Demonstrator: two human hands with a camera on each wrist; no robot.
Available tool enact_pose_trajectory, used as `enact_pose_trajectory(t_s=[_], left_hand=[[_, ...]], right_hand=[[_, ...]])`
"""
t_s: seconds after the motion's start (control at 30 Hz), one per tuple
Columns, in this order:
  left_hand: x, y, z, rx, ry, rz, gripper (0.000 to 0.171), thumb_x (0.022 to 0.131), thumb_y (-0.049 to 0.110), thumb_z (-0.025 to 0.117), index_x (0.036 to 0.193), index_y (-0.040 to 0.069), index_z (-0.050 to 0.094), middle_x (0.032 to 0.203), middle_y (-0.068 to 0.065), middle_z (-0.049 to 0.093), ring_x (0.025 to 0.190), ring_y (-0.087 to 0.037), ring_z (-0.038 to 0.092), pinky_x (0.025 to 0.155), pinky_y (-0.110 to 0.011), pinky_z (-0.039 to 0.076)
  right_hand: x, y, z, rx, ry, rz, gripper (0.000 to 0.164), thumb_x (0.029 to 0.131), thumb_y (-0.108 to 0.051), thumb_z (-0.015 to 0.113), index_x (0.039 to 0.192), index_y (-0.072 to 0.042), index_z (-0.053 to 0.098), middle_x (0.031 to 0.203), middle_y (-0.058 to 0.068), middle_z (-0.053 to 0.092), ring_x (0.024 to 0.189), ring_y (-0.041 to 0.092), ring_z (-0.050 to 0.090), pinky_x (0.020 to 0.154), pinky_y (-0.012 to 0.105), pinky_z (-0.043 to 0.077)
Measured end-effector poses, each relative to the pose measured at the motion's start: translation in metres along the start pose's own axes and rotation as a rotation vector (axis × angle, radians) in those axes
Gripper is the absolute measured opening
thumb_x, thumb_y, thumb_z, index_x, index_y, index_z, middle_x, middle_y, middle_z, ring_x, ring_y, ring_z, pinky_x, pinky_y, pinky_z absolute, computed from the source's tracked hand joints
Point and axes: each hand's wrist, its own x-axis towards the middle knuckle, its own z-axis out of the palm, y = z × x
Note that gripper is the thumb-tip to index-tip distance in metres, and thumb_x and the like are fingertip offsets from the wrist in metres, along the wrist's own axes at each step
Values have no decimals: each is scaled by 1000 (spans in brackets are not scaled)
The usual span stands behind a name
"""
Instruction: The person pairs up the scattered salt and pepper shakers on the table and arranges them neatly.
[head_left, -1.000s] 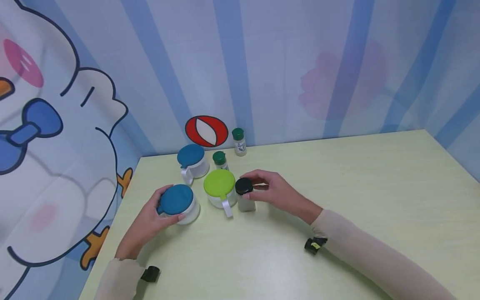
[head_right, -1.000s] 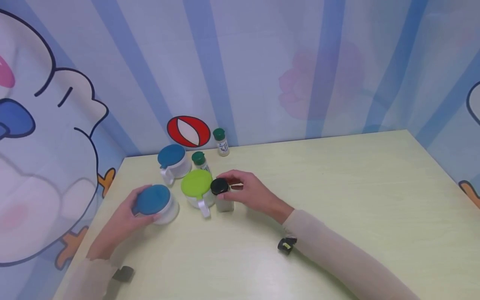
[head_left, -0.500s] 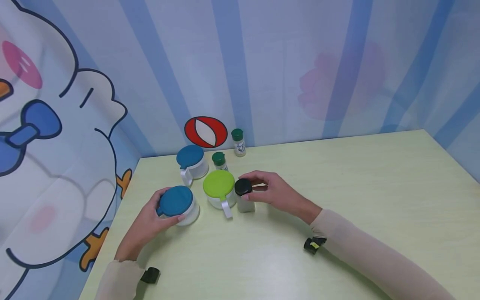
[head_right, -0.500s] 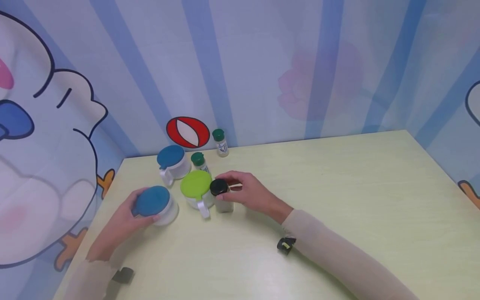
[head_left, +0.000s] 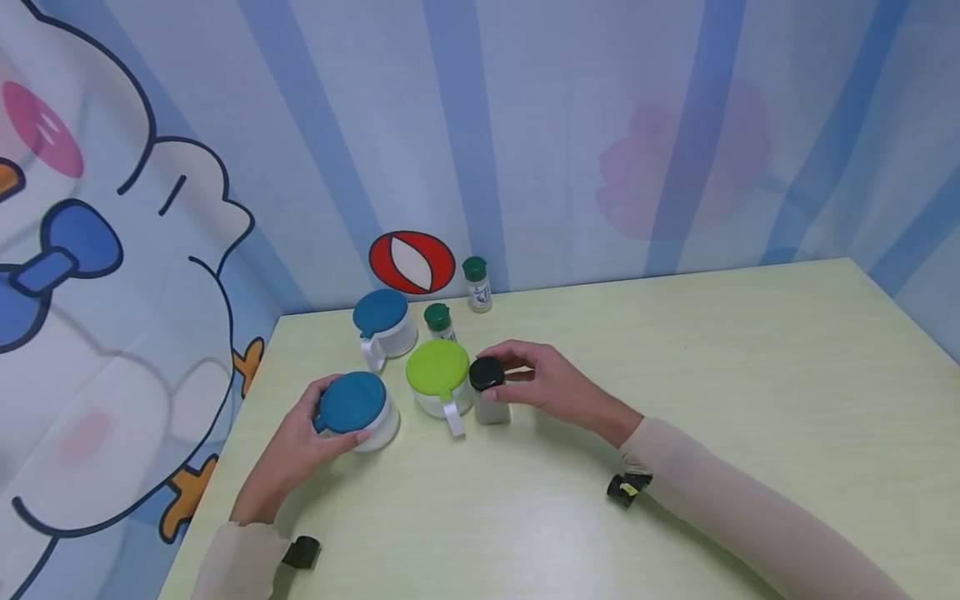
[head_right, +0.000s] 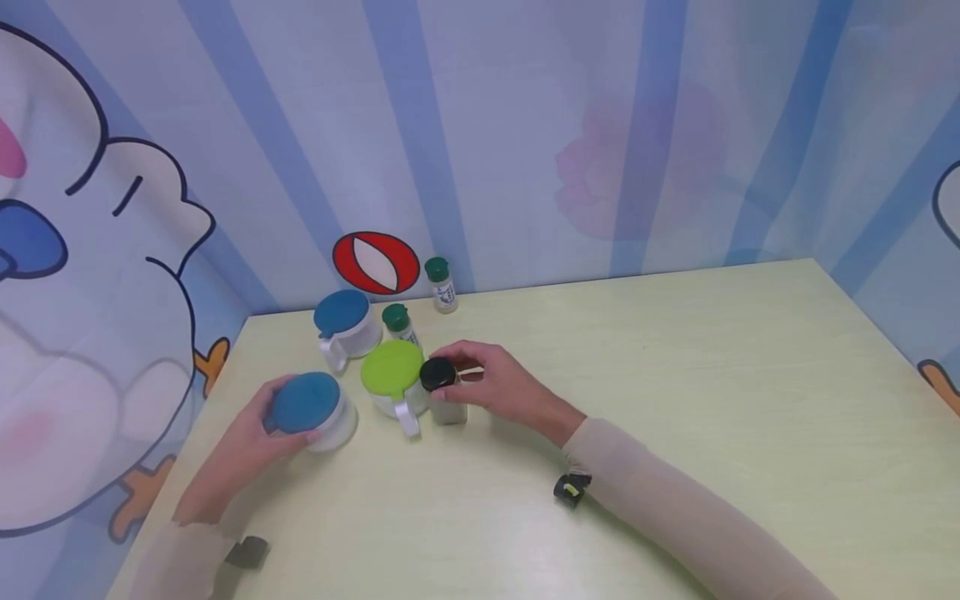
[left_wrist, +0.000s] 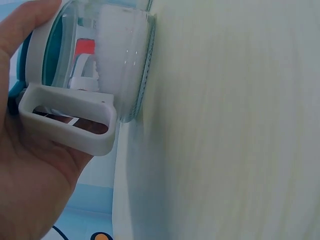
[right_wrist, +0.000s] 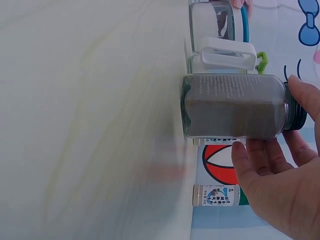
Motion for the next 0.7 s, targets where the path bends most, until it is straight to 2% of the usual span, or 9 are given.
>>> enact_pose_trajectory(t_s=[0.33, 0.57, 0.7], left_hand=[[-2, -2, 1, -8, -4, 48, 99, 86, 42, 81, 160, 14, 21, 162, -25, 26, 144, -50, 29, 109, -69, 36], [-3, 1, 1, -9, -6, 31, 99, 86, 43, 80, 160, 14, 20, 163, -24, 24, 144, -50, 28, 109, -69, 35], [-4, 3, 1, 6, 10, 35, 96, 86, 40, 80, 158, 10, 23, 161, -25, 28, 143, -49, 29, 110, -69, 36]], right_hand=[[1, 3, 0, 8, -5, 12, 45, 89, -16, 80, 131, -17, 65, 131, 2, 63, 120, 24, 60, 99, 34, 55], [0, 1, -1, 3, -11, 16, 48, 89, -17, 80, 134, -17, 64, 133, 2, 62, 121, 24, 60, 98, 33, 56], [1, 1, -1, 2, -16, 9, 47, 89, -17, 79, 133, -17, 64, 132, 1, 63, 121, 23, 60, 99, 33, 55]])
